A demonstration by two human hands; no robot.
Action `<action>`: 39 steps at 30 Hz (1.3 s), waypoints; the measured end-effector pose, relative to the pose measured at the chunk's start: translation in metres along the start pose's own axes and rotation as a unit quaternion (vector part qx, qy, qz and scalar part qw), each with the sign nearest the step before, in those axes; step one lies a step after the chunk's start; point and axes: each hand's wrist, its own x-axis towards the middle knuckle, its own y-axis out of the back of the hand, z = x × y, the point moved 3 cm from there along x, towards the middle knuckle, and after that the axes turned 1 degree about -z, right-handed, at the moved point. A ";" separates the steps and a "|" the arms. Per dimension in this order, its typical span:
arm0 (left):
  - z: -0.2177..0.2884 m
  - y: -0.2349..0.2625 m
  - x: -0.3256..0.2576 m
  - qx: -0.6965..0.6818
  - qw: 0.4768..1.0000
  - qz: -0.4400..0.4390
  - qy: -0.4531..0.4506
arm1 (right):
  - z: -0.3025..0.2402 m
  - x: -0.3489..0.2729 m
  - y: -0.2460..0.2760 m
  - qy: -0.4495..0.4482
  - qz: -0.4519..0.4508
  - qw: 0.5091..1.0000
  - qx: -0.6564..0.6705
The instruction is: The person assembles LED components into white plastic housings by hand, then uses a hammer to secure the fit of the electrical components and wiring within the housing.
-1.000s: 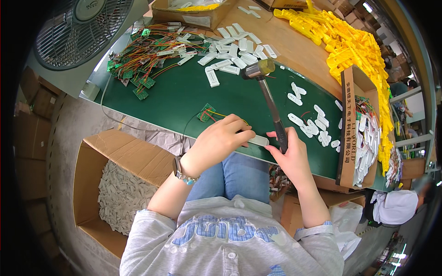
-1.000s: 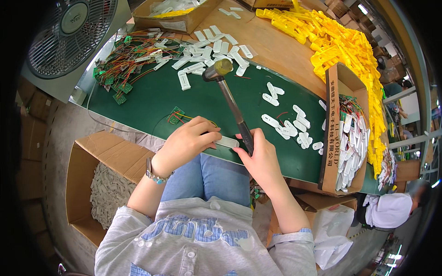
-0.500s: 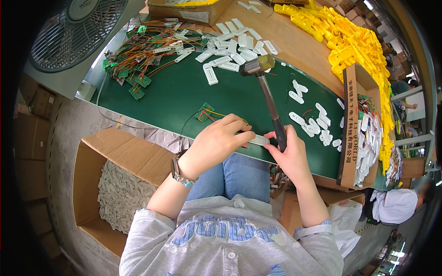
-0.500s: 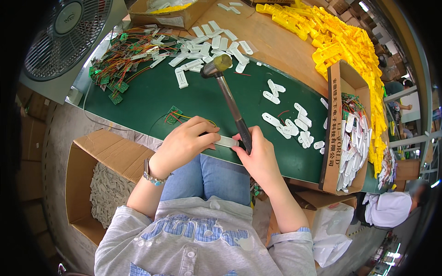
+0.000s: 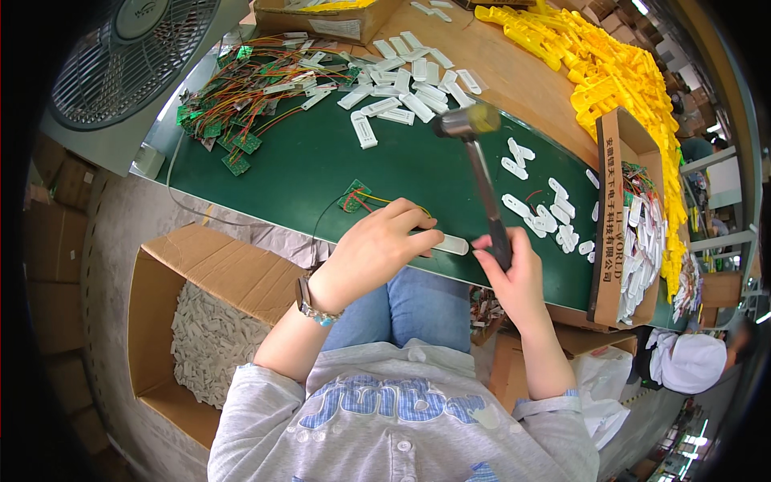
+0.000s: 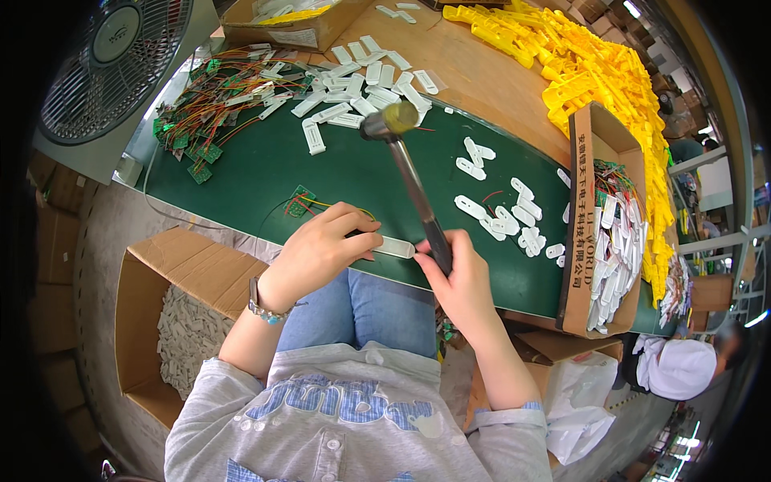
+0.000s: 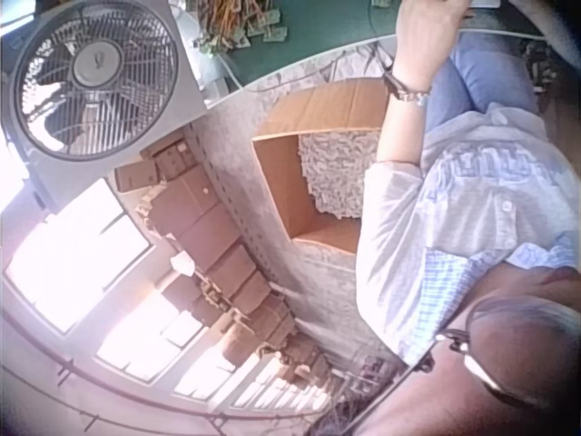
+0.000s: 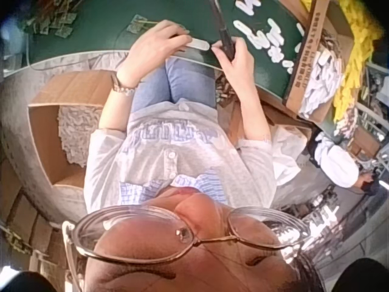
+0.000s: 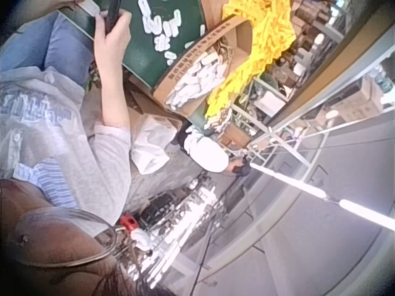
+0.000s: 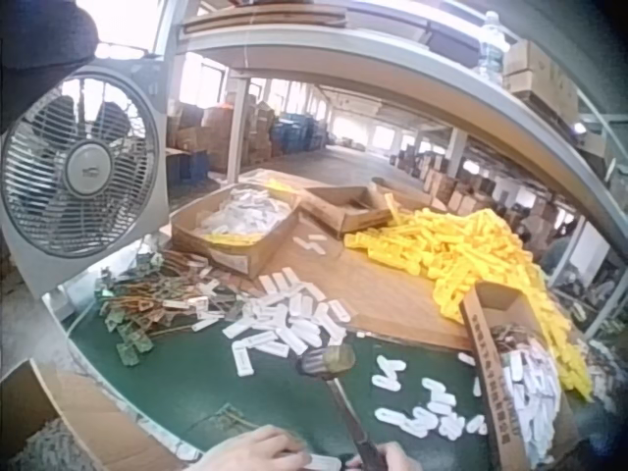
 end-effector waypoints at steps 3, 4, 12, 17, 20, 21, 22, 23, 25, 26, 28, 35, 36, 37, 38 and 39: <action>0.000 0.000 -0.001 0.000 1.000 -0.002 -0.004 | 0.009 -0.030 0.020 -0.021 0.014 0.999 0.020; 0.000 0.001 -0.002 0.001 1.000 0.000 -0.001 | 0.008 -0.039 0.027 -0.038 -0.020 0.999 -0.016; 0.000 0.002 0.001 -0.007 1.000 0.018 -0.005 | 0.010 -0.100 0.071 -0.062 -0.007 0.996 -0.056; 0.001 -0.001 0.000 0.000 1.000 -0.002 0.005 | 0.013 -0.103 0.050 -0.057 -0.089 0.973 -0.204; -0.001 -0.001 0.003 -0.004 1.000 0.006 0.001 | 0.013 -0.109 0.057 -0.051 0.005 0.991 -0.122; 0.000 0.001 0.003 -0.003 1.000 0.009 -0.005 | 0.011 -0.111 0.058 -0.051 0.004 0.991 -0.121; 0.001 0.002 0.001 -0.002 1.000 0.008 -0.003 | 0.010 -0.112 0.059 -0.047 -0.001 0.991 -0.128; 0.001 0.002 -0.001 -0.002 1.000 0.007 0.000 | 0.009 -0.113 0.059 -0.044 -0.005 0.990 -0.136; 0.001 0.001 0.000 -0.004 1.000 0.008 -0.003 | 0.014 -0.112 0.053 -0.002 -0.011 0.989 -0.148; 0.000 0.000 -0.001 -0.002 1.000 0.006 0.000 | 0.017 -0.111 0.051 -0.009 -0.047 0.983 -0.177; -0.002 0.000 0.000 -0.001 1.000 0.005 0.003 | 0.017 -0.109 0.050 -0.019 -0.070 0.980 -0.188; -0.001 0.001 0.000 -0.007 1.000 0.013 -0.008 | 0.011 -0.105 0.052 -0.019 -0.048 0.981 -0.185; -0.001 0.002 0.000 -0.004 1.000 0.010 -0.012 | 0.013 -0.104 0.051 -0.033 -0.093 0.967 -0.235; -0.001 0.003 0.000 -0.003 1.000 0.010 -0.012 | 0.013 -0.104 0.051 -0.031 -0.093 0.967 -0.235; 0.000 0.003 0.000 -0.008 1.000 0.008 0.003 | 0.013 -0.105 0.052 -0.012 -0.071 0.971 -0.230; 0.000 0.003 -0.001 -0.013 1.000 0.006 0.019 | 0.012 -0.105 0.052 0.008 -0.050 0.973 -0.224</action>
